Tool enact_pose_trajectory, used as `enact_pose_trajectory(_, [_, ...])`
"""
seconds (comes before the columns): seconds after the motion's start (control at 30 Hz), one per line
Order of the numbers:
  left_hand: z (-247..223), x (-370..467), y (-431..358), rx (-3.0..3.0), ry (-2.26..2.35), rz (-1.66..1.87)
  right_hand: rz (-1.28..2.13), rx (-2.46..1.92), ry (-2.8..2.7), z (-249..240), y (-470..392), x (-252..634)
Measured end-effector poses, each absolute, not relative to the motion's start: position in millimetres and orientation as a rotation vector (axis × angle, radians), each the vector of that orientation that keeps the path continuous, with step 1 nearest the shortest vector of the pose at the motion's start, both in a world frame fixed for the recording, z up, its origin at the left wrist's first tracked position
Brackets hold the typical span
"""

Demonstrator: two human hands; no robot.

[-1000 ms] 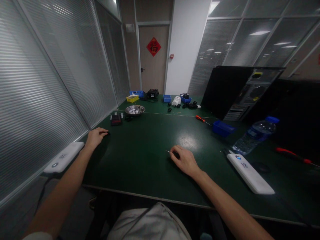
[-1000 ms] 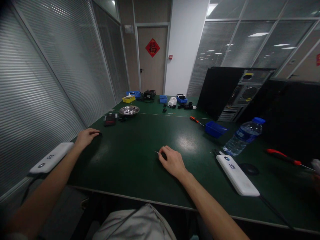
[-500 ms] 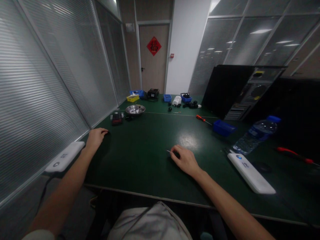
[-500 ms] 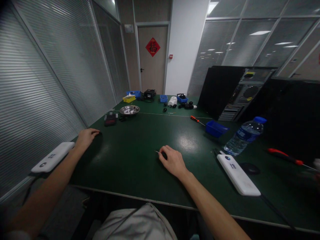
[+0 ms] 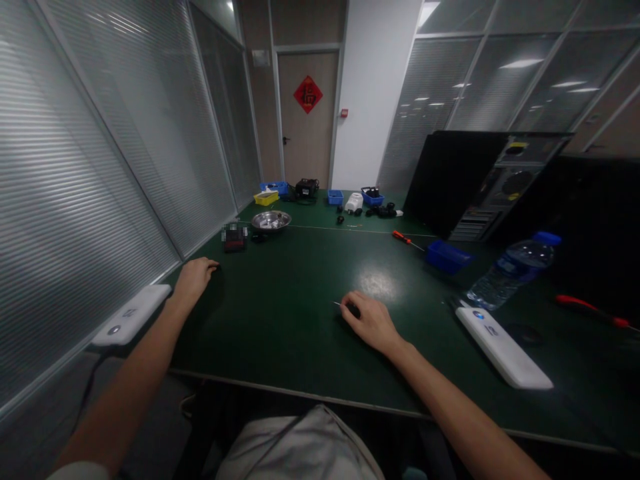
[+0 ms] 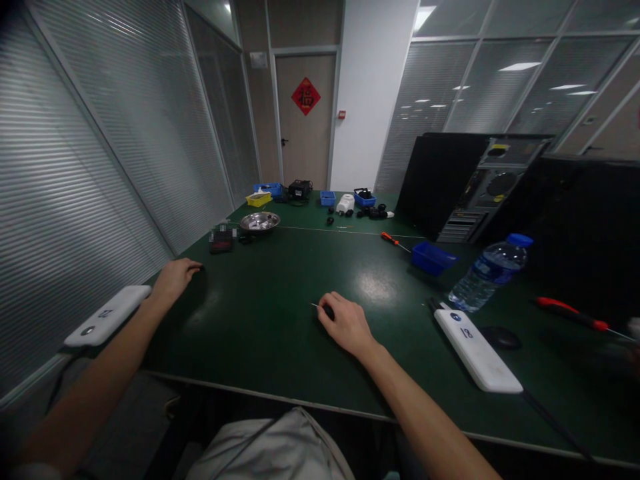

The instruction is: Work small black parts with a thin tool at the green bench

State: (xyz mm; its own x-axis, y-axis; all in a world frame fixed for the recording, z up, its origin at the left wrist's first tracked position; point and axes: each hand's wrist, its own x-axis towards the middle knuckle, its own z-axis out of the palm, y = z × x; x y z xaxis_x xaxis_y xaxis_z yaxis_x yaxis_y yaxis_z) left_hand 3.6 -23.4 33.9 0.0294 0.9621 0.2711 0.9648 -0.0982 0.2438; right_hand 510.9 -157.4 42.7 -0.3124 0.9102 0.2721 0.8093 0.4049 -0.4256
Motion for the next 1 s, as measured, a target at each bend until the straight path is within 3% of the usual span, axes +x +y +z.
enact_pose_trajectory(0.3, [36,20,-25,-2.346,-1.988,-0.571,0.282,-1.461,-2.204,43,-157,510])
enact_pose_trajectory(0.7, [34,238,-101,-3.385,-1.339,-1.036,0.257,-1.391,-2.305,45,-163,510])
enact_pose_trajectory(1.0, [34,243,-111,-3.363,-1.325,-1.110,0.194,-1.356,-2.374,46,-163,506])
